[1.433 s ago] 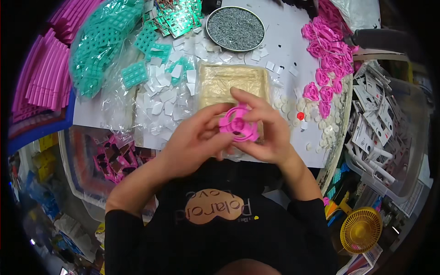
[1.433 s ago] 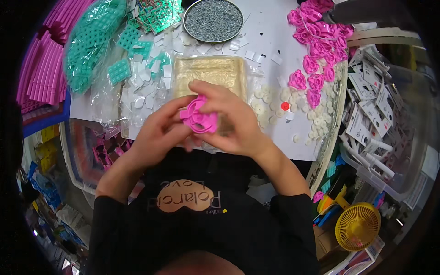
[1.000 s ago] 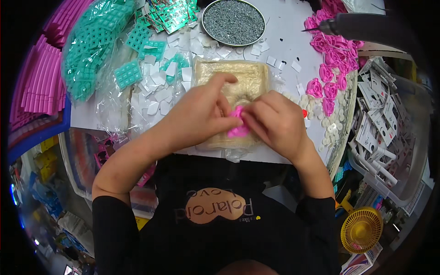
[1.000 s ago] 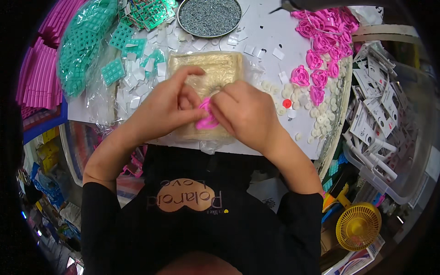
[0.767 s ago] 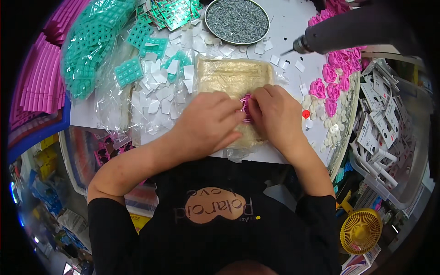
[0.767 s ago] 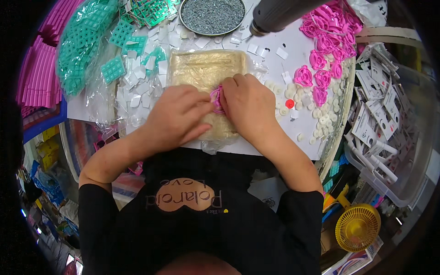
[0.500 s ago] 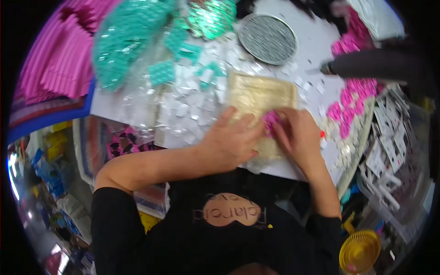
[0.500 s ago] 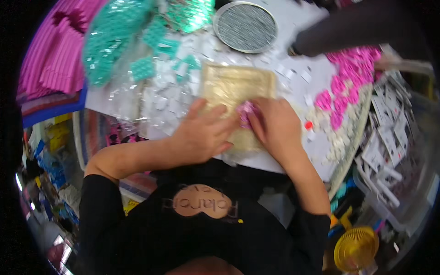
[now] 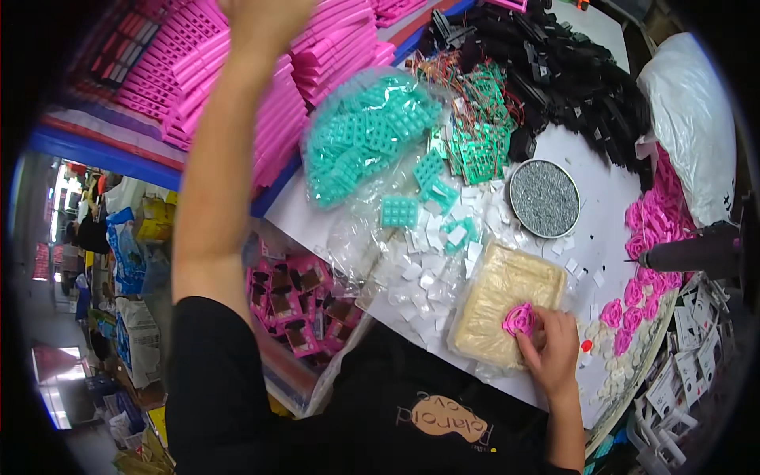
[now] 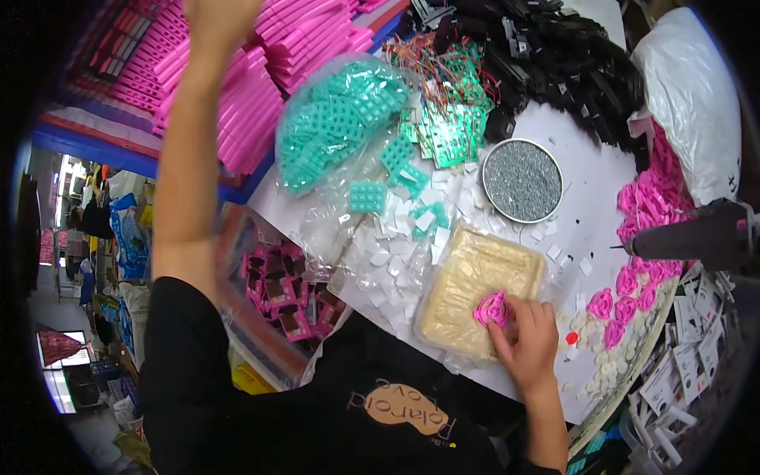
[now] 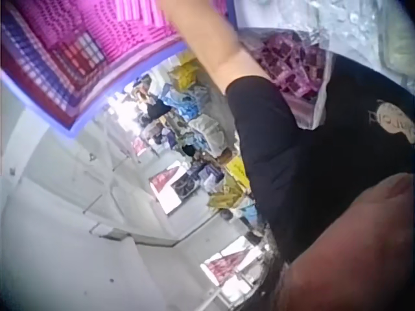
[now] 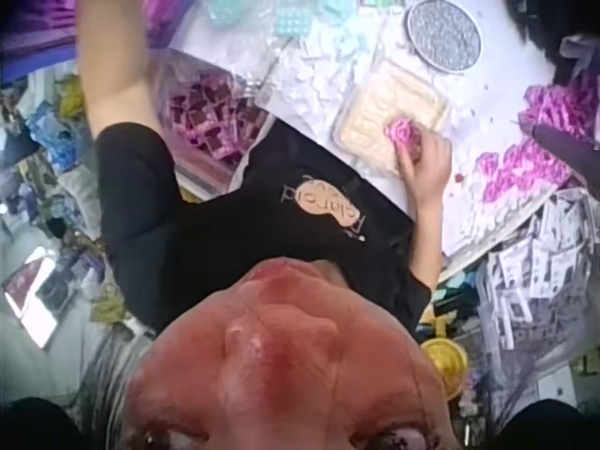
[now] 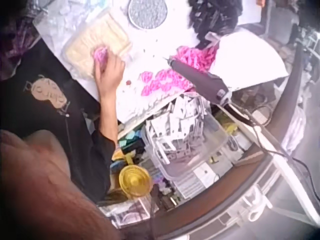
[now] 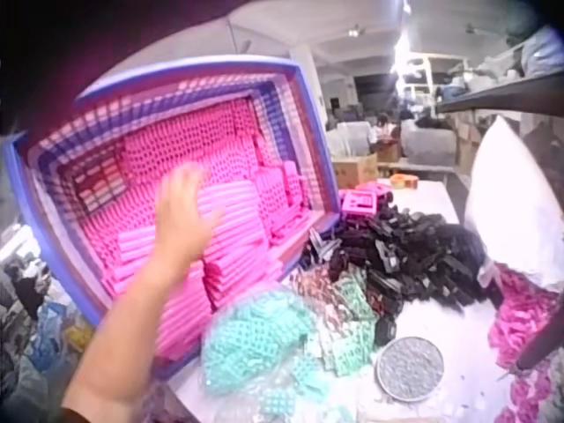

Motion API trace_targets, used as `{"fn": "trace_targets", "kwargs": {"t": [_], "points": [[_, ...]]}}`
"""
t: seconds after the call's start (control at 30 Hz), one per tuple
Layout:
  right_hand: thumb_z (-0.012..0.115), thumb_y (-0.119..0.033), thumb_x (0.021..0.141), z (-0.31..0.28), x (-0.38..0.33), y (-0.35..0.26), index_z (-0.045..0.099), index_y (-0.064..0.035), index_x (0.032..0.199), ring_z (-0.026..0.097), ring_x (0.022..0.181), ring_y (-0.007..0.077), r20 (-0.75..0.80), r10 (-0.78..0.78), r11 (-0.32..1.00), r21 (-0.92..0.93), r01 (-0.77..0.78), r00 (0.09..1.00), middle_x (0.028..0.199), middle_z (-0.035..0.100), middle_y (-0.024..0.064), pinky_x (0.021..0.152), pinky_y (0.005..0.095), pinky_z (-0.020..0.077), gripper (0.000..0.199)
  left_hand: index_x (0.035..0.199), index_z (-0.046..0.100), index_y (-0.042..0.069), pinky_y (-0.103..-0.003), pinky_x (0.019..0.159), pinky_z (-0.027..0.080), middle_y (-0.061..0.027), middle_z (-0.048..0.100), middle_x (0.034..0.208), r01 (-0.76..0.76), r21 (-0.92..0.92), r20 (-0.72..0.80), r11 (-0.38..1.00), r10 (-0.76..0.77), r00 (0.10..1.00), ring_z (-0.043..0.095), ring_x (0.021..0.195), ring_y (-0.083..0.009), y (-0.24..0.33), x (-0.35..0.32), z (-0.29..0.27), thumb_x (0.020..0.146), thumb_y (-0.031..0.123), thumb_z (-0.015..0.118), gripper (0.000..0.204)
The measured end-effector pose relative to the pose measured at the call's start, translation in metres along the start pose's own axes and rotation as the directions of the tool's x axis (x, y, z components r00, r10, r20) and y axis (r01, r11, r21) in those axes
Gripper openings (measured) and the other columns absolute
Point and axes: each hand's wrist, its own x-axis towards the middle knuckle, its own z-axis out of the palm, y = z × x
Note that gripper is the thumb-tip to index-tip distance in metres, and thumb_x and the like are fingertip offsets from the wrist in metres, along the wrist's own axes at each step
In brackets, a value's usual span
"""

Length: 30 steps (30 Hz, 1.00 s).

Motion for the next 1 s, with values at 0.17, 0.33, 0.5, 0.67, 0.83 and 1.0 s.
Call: {"fn": "trace_targets", "kwargs": {"t": [0.17,0.33,0.5,0.67,0.83,1.0], "points": [[0.082,-0.012,0.073,-0.004,0.002,-0.001,0.065,-0.0035,0.115,0.054,0.082,0.0331,0.031,0.007,1.0,-0.016,-0.007,1.0,0.088,0.06,0.0119,0.071,0.043,0.0456,0.046,0.114,0.072,0.004,-0.046,0.088,0.054,-0.0177,0.072,0.11,0.2,0.246,0.724,0.948,-0.317,0.613,0.068,0.101,-0.0316,-0.12,0.075,0.059,0.087,0.036,0.073,0.042],[0.079,-0.013,0.076,-0.008,0.0,0.0,0.065,-0.0041,0.116,0.056,0.086,0.0349,0.068,0.059,0.998,-0.022,-0.058,0.996,0.091,0.061,0.0132,0.076,0.0438,0.0467,0.043,0.099,0.076,0.003,-0.037,0.075,0.057,-0.0131,0.075,0.086,0.449,0.014,0.804,0.894,-0.277,0.526,0.071,0.081,-0.0221,-0.142,0.054,0.085,0.088,0.025,0.07,0.025],[0.079,-0.015,0.077,-0.007,-0.001,-0.004,0.065,-0.0042,0.12,0.056,0.085,0.0348,0.041,0.024,1.0,-0.01,-0.024,0.999,0.092,0.061,0.0132,0.075,0.0432,0.0478,0.047,0.109,0.072,0.002,-0.036,0.073,0.056,-0.0121,0.074,0.091,0.457,-0.198,0.619,0.867,-0.251,0.744,0.07,0.081,-0.0238,-0.141,0.041,0.077,0.089,0.021,0.071,0.027],[0.083,-0.021,0.078,-0.016,-0.007,-0.007,0.064,-0.005,0.126,0.061,0.091,0.0357,-0.105,0.147,0.986,0.099,-0.137,0.983,0.102,0.063,0.0166,0.078,0.0418,0.0506,0.054,0.126,0.07,0.005,-0.038,0.101,0.05,-0.0135,0.072,0.124,0.087,-0.259,0.274,0.962,-0.014,0.962,0.067,0.117,-0.0288,-0.073,0.066,0.008,0.092,0.032,0.074,0.044],[0.081,-0.017,0.083,-0.029,-0.007,-0.023,0.039,-0.0045,0.153,0.061,0.103,0.0234,-0.009,0.14,0.73,0.676,-0.097,0.99,0.124,0.057,0.0122,0.086,0.036,0.052,0.083,0.101,0.062,0.001,-0.038,0.072,0.051,-0.0107,0.063,0.089,0.129,-0.729,0.294,0.672,0.137,0.946,0.061,0.079,-0.0232,0.145,-0.048,-0.151,0.082,-0.005,0.076,0.024],[0.065,-0.012,0.096,-0.007,-0.004,-0.055,0.027,-0.0068,0.156,0.065,0.103,0.0156,0.223,0.233,-0.18,0.966,-0.183,0.946,0.13,0.059,0.0121,0.075,0.0261,0.0554,0.072,0.117,0.056,0.009,-0.061,0.111,0.026,-0.0075,0.058,0.103,0.143,-0.902,0.393,0.407,0.638,0.663,0.061,0.101,-0.03,0.236,-0.119,-0.244,0.07,0.03,0.091,0.062]]}}
